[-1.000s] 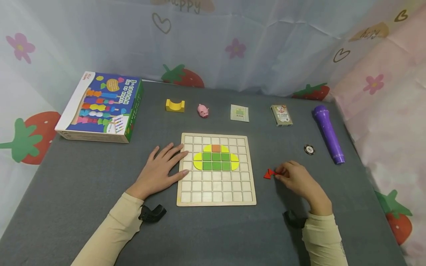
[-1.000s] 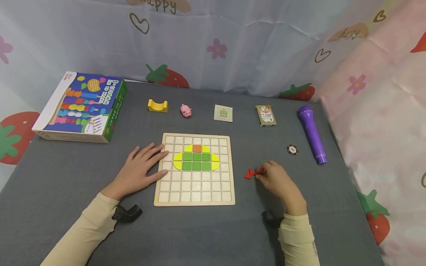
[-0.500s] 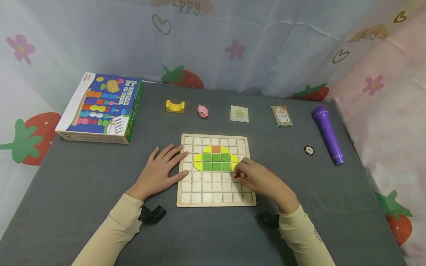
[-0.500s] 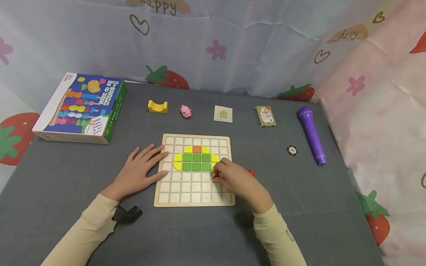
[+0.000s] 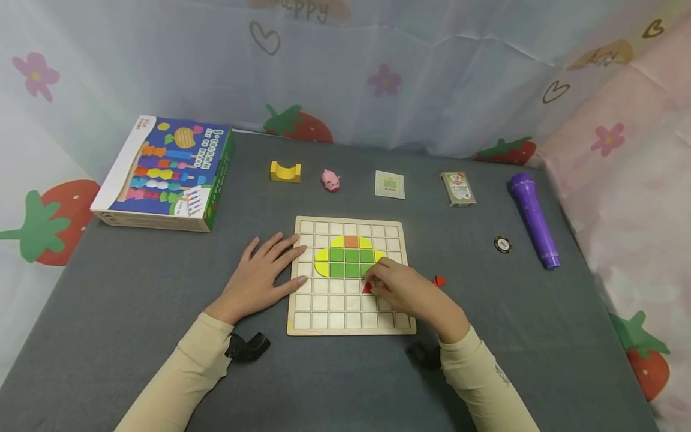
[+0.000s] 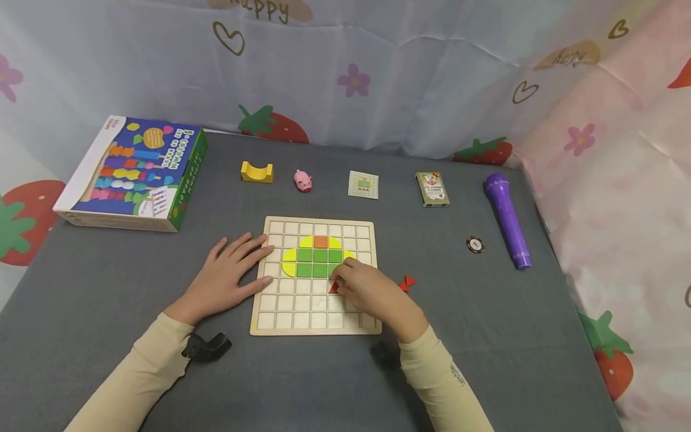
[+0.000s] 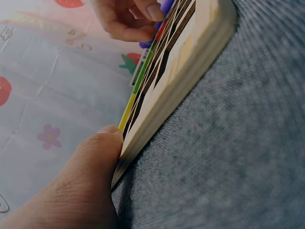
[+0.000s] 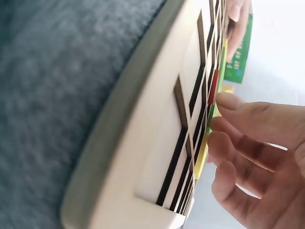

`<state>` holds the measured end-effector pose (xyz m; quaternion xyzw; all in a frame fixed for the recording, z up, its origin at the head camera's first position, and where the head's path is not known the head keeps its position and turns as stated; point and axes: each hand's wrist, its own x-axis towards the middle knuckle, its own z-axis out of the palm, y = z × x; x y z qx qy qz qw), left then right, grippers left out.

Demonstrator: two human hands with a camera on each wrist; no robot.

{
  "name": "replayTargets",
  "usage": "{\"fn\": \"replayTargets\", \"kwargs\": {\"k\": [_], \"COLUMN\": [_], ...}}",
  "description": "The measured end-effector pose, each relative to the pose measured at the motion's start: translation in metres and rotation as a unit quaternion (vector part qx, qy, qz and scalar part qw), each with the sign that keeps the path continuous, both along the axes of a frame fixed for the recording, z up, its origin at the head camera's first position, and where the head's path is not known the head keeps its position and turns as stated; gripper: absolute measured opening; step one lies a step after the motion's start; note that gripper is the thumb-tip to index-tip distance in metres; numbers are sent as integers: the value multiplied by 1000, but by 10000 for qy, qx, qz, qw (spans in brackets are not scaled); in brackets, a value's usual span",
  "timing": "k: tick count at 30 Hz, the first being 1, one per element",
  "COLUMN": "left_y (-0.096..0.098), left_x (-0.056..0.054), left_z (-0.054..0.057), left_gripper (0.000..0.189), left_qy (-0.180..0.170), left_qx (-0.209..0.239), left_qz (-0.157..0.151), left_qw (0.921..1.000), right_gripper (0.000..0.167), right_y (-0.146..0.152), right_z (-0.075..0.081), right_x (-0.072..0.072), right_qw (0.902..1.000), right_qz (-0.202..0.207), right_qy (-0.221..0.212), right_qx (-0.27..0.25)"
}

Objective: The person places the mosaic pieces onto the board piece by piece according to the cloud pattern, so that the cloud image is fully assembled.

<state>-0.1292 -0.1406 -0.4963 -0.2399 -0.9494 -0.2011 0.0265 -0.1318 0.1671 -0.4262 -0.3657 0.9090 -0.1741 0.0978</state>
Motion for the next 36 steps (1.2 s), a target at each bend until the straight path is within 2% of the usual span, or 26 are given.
{"fn": "replayTargets", "kwargs": {"k": [8,20,27,36], "left_y": [-1,-2,-1,0], "left_x": [-1,-1,-1,1], "left_z": [-1,-3,-3,-1], "left_gripper": [67,67,67,67], "left_qy": [2,93,28,5], "left_qx": [-26,-14,2,-6], "left_qz": [23,23,35,41], "left_qw": [10000,10000,10000,10000], "right_gripper": [14,16,19,27], "right_y": [-2,2,31,84], "right_z": [0,1,14,12], "right_x": [0,2,-5,-9], "right_qw": [9997,9999,9978,9862], "right_qz": [63,99,-567,-1609], "right_qy": [-157,76,261,-144], "right_qx": [153,67,238,360]}}
